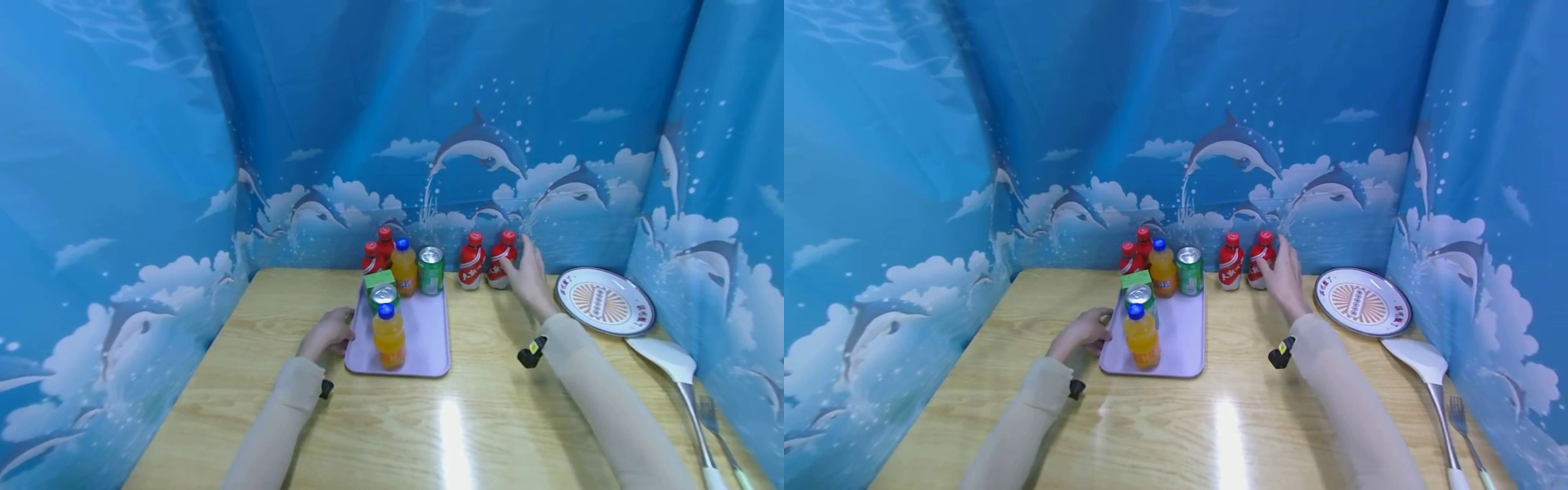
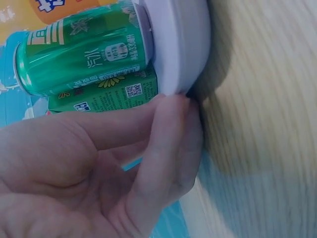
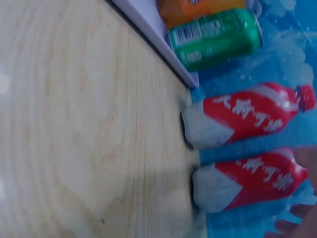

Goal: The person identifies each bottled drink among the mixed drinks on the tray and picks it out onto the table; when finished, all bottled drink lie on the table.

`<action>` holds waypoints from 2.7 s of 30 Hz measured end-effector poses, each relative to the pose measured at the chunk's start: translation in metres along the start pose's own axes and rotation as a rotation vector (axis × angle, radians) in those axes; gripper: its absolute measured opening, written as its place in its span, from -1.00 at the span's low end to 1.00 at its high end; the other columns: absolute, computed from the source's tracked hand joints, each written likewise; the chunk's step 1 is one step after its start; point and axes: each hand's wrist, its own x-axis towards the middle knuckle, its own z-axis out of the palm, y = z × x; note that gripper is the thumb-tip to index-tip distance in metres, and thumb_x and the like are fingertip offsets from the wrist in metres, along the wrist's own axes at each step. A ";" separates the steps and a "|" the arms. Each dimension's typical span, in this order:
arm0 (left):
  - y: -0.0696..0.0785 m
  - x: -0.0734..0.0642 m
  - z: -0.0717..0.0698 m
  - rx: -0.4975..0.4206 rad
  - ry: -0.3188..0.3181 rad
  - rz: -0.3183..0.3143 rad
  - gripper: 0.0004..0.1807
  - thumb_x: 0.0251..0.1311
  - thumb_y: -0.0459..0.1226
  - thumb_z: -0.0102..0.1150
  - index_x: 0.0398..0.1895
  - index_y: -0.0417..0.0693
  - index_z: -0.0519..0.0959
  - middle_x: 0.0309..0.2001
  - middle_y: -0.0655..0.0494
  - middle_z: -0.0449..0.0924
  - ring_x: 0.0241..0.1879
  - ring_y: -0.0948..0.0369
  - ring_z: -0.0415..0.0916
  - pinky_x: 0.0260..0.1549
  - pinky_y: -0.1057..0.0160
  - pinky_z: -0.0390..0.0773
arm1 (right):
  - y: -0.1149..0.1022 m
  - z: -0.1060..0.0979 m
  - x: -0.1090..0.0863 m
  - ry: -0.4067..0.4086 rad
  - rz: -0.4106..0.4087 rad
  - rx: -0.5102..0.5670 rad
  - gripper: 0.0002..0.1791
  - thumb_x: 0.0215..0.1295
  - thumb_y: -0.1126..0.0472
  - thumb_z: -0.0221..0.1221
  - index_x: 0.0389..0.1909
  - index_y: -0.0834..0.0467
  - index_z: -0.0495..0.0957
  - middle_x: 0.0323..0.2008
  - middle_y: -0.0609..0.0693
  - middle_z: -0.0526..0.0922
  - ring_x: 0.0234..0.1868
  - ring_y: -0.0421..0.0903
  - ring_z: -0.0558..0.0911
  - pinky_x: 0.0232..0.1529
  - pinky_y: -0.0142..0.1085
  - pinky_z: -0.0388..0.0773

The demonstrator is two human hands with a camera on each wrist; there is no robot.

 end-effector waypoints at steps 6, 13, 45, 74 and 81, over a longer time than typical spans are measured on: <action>0.001 -0.003 -0.004 -0.012 -0.018 -0.004 -0.22 0.29 -0.55 0.16 0.61 -0.19 0.24 -0.01 -0.33 0.65 -0.38 0.07 0.68 -0.45 0.17 0.84 | -0.032 0.011 -0.027 0.143 -0.215 0.028 -0.19 0.58 -0.04 0.11 0.69 0.08 0.02 0.65 0.23 0.13 0.62 0.32 0.15 0.64 0.35 0.13; 0.000 0.001 -0.002 0.008 -0.007 0.001 -0.22 0.28 -0.54 0.15 0.60 -0.18 0.25 0.04 -0.32 0.63 -0.38 0.08 0.64 -0.47 0.19 0.83 | -0.070 0.037 -0.061 0.073 -0.407 0.055 -0.24 0.52 0.05 0.21 0.64 0.10 0.19 0.61 0.20 0.25 0.61 0.23 0.23 0.61 0.35 0.21; 0.003 0.002 0.002 -0.021 -0.007 -0.010 -0.19 0.26 -0.56 0.14 0.61 -0.19 0.22 0.05 -0.33 0.62 -0.33 0.05 0.67 -0.44 0.15 0.84 | -0.108 0.114 -0.123 -0.178 -0.771 -0.180 -0.07 0.16 -0.21 0.47 0.52 0.02 0.42 0.60 0.18 0.30 0.62 0.36 0.22 0.56 0.44 0.21; 0.000 -0.004 0.004 -0.015 0.008 0.026 -0.26 0.29 -0.53 0.12 0.58 -0.20 0.27 0.13 -0.36 0.61 -0.29 0.02 0.70 -0.39 0.16 0.84 | -0.114 0.122 -0.128 -0.105 -0.820 -0.117 -0.27 0.11 -0.10 0.52 0.29 0.09 0.62 0.45 0.13 0.54 0.57 0.25 0.36 0.56 0.33 0.33; -0.001 -0.005 0.006 -0.032 0.009 0.044 -0.21 0.24 -0.55 0.12 0.59 -0.20 0.26 0.09 -0.36 0.62 -0.35 0.05 0.67 -0.44 0.17 0.83 | -0.116 0.122 -0.132 -0.103 -0.827 -0.056 -0.26 0.08 -0.01 0.55 0.30 0.13 0.62 0.26 0.09 0.72 0.40 0.23 0.56 0.48 0.26 0.48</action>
